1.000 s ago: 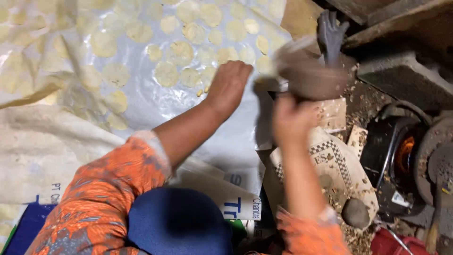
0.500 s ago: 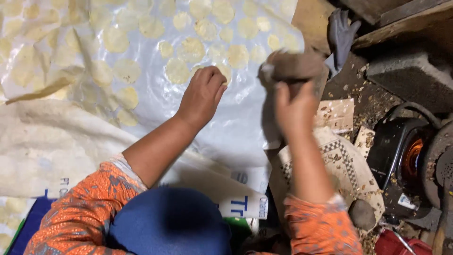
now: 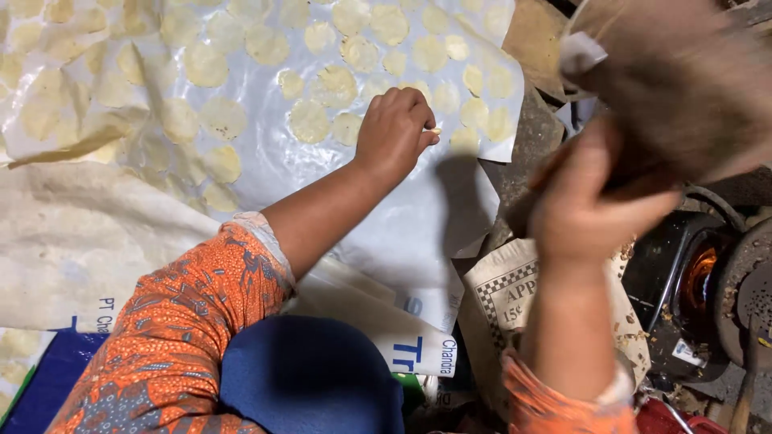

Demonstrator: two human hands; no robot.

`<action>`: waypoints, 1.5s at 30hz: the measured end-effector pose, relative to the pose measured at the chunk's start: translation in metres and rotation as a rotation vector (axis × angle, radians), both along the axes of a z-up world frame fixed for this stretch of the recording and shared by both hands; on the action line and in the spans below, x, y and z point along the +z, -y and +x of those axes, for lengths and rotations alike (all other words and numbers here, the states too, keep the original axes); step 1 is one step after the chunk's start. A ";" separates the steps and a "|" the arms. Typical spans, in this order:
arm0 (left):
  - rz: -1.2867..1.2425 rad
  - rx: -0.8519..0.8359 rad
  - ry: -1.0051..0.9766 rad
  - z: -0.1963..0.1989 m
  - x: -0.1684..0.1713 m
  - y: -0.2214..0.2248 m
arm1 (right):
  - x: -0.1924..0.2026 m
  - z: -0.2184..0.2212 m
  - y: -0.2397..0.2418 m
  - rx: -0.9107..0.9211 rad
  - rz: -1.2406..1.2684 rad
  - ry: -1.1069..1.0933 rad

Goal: Cracking nuts with a stone, sorting kernels, and flattening them with a wooden mallet.

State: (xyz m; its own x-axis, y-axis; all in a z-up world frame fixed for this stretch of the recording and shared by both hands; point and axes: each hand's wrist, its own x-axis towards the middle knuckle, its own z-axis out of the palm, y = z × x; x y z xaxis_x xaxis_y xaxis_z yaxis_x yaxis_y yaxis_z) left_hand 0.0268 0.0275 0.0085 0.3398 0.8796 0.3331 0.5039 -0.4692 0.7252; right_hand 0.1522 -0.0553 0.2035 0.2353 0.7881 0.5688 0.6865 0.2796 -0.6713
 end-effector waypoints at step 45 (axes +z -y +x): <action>0.236 -0.279 -0.011 -0.053 -0.036 0.069 | -0.135 0.007 0.005 -0.255 -0.950 0.227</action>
State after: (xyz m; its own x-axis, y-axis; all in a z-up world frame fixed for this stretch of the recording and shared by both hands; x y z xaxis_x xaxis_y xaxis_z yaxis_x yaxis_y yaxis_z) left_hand -0.0265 -0.0419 -0.0279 0.5600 0.6521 0.5111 0.3400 -0.7434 0.5759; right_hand 0.1596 -0.0602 0.0686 0.4240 0.8794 -0.2166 0.7904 -0.4760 -0.3856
